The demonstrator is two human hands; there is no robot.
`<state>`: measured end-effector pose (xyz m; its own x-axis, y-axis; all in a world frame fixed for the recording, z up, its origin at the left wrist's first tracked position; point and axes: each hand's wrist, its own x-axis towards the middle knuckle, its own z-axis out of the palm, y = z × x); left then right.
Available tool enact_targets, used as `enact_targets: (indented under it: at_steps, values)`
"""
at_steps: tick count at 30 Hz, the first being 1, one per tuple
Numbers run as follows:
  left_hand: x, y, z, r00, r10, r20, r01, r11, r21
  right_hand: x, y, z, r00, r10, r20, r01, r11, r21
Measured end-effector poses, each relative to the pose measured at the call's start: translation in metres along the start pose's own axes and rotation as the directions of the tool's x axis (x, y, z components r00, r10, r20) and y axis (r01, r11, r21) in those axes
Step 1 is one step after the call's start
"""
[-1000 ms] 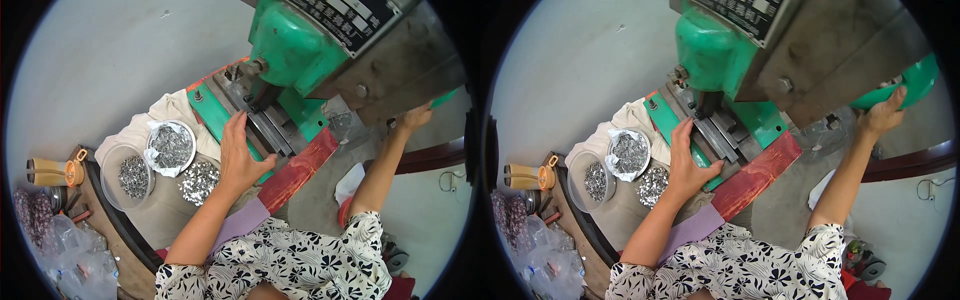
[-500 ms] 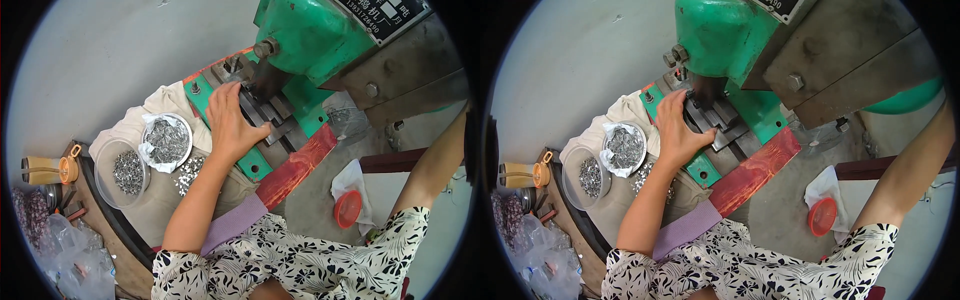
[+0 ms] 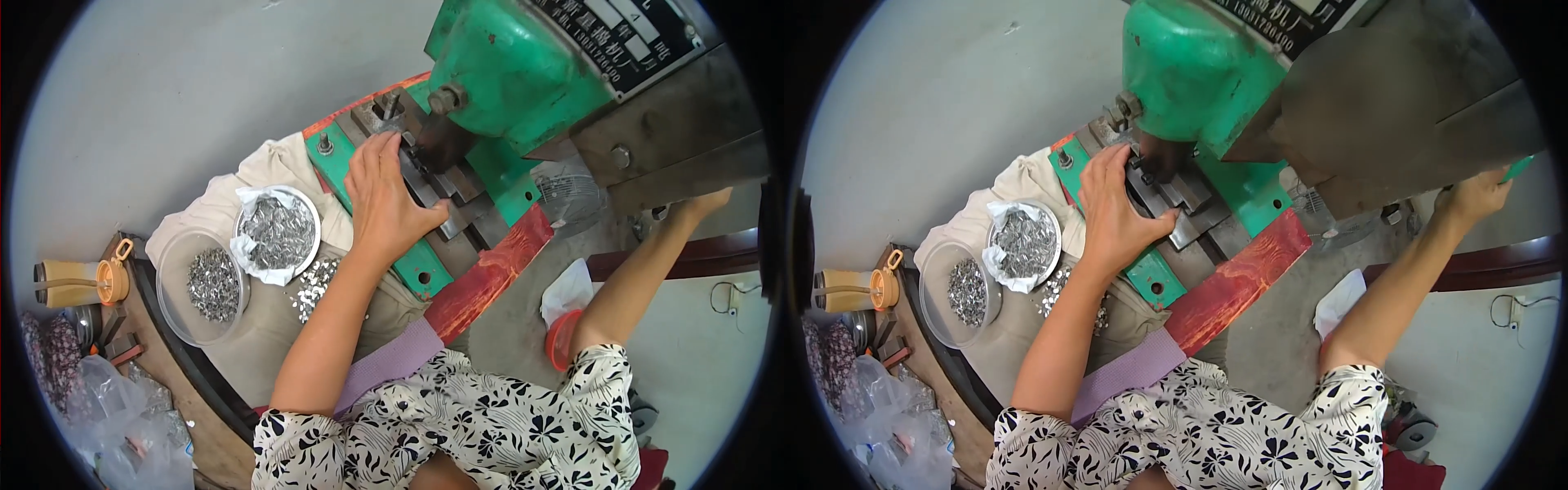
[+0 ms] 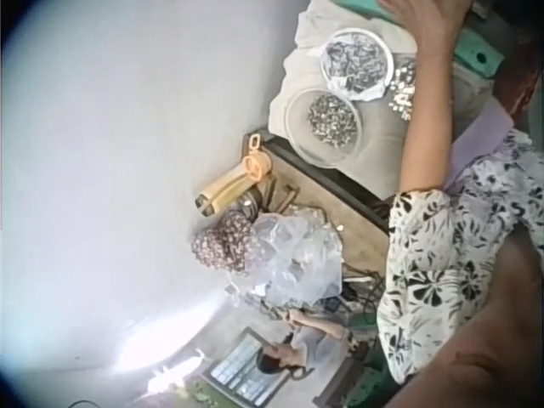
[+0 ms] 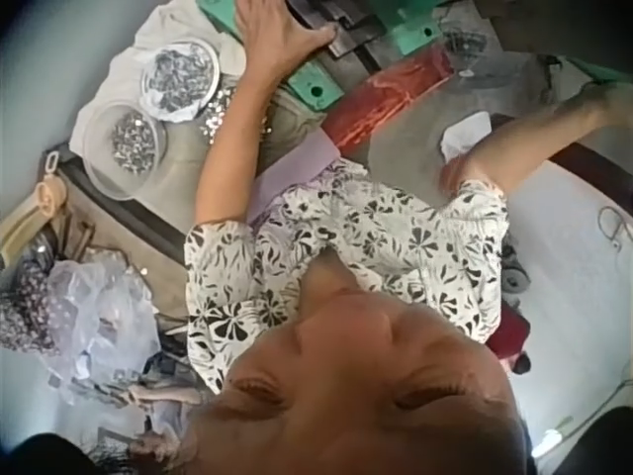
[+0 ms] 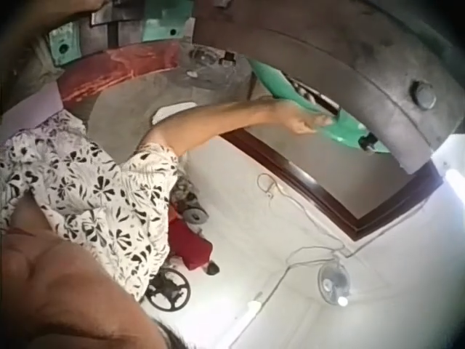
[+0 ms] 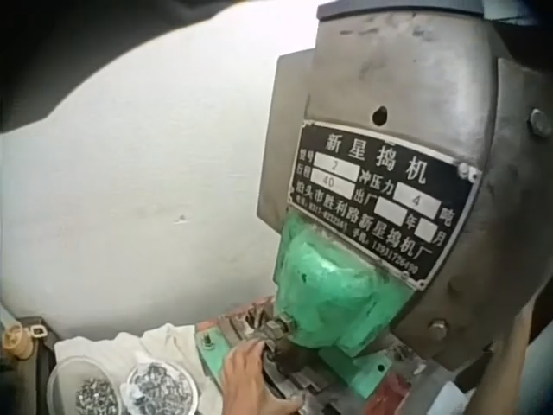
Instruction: Manually placing small metal pieces into a strip-like jig at a workbench.
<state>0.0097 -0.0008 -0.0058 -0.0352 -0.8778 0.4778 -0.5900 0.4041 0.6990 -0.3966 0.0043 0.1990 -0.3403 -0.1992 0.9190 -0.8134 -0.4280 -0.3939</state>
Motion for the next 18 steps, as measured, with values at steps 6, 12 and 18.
enact_targets:
  at_steps: [6, 12, 18]
  values:
    - [0.007, 0.005, -0.004, 0.999, -0.029, 0.033, 0.029, 0.999, 0.013, 0.079, 0.027, -0.043, 0.944, 0.152, 0.292, -0.162, 0.987, 0.01]
    - [-0.017, 0.017, -0.011, 0.999, 0.006, 0.04, -0.004, 0.999, -0.043, 0.12, 0.022, -0.044, 0.965, 0.116, 0.234, -0.098, 0.991, -0.086]
    - [-0.026, 0.025, -0.01, 0.998, -0.02, 0.054, 0.023, 0.998, -0.054, 0.09, -0.002, -0.017, 0.986, 0.155, 0.062, -0.152, 0.987, -0.058]
